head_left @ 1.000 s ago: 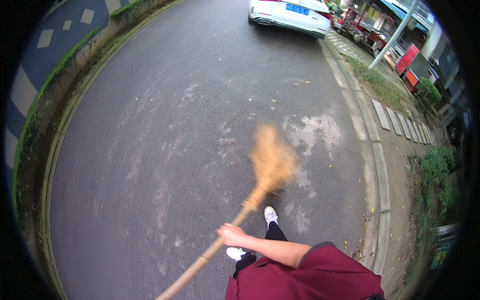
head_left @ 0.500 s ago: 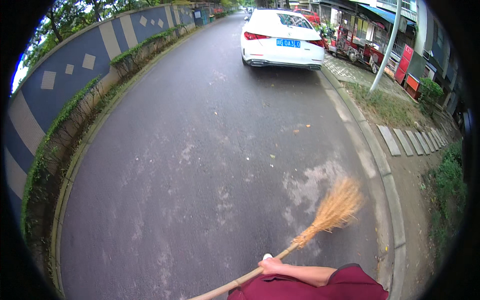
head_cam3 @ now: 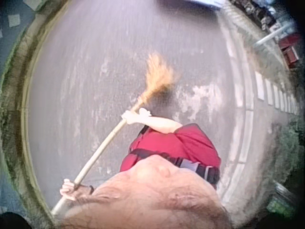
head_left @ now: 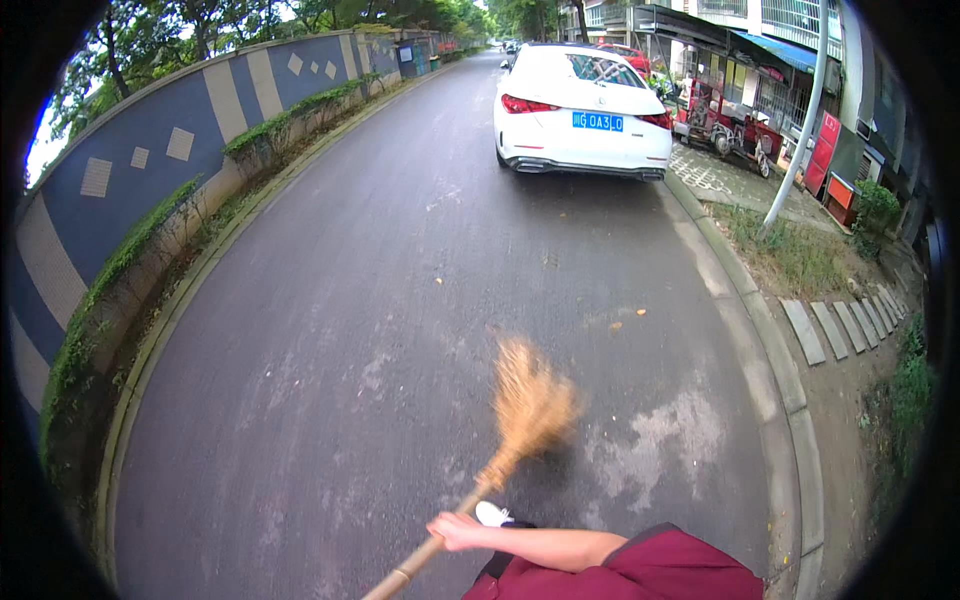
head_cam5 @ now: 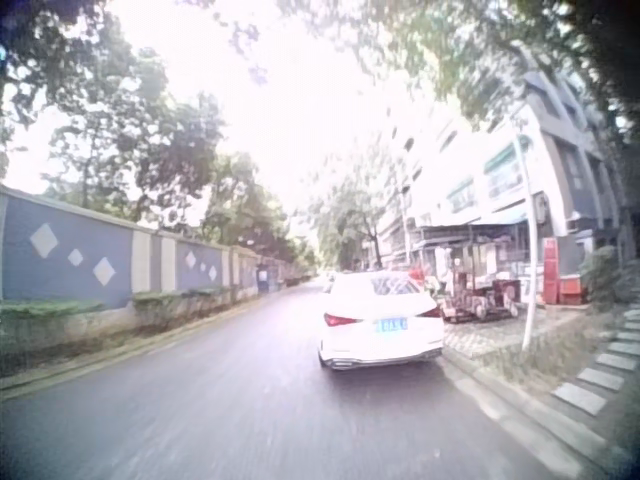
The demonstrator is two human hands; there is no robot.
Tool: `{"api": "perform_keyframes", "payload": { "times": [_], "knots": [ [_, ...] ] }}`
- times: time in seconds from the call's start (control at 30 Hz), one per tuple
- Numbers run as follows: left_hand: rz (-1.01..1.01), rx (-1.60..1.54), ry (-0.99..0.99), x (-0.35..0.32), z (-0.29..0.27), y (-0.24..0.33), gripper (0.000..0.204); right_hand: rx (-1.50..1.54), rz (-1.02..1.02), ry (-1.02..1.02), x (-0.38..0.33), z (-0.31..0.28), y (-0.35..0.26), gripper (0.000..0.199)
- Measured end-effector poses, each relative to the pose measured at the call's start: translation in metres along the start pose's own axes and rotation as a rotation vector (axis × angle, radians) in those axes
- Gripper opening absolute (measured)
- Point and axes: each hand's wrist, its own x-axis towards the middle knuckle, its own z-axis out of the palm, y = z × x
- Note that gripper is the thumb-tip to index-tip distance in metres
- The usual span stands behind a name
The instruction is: The person sweeps scattered dry leaves along a paved street using a traditional straw broom. They gather the leaves into a small pile near the curb and continue sweeping along the edge of the road.
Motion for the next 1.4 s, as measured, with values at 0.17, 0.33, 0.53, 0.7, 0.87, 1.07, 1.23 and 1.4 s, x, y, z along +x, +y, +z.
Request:
{"api": "perform_keyframes", "payload": {
  "times": [0.17, 0.33, 0.53, 0.7, 0.87, 1.07, 1.23, 1.4],
  "knots": [
    [-0.391, 0.072, 0.03, 0.048, 0.064, -0.142, 0.031, 0.01, 0.309, -0.288, 0.003, -0.073, 0.068, 0.019],
    [-0.54, 0.119, 0.291, 0.067, 0.073, -0.188, 0.029, -0.091, 0.243, -0.261, 0.078, -0.147, 0.086, 0.019],
    [-0.336, 0.031, 0.475, 0.001, 0.108, -0.204, 0.03, -0.103, -0.123, -0.092, 0.244, -0.228, 0.151, 0.01],
    [-0.371, 0.146, 0.403, -0.064, 0.36, -0.281, 0.032, -0.168, -0.161, 0.186, 0.394, -0.303, 0.292, 0.005],
    [-0.459, 0.243, 0.388, -0.133, 0.578, -0.359, 0.034, -0.317, -0.077, 0.057, 0.408, -0.418, 0.43, 0.016],
    [-0.698, 0.211, -0.033, -0.099, 0.697, -0.411, 0.037, -0.109, 0.186, 0.509, 0.248, -0.509, 0.538, 0.018],
    [-0.859, 0.205, -0.344, -0.073, 0.811, -0.453, 0.039, -0.007, 0.607, 0.294, 0.096, -0.528, 0.526, 0.014],
    [-1.105, 0.092, -0.533, -0.085, 0.869, -0.526, 0.034, 0.307, 0.679, -0.251, 0.038, -0.56, 0.528, 0.019]
  ]
}}
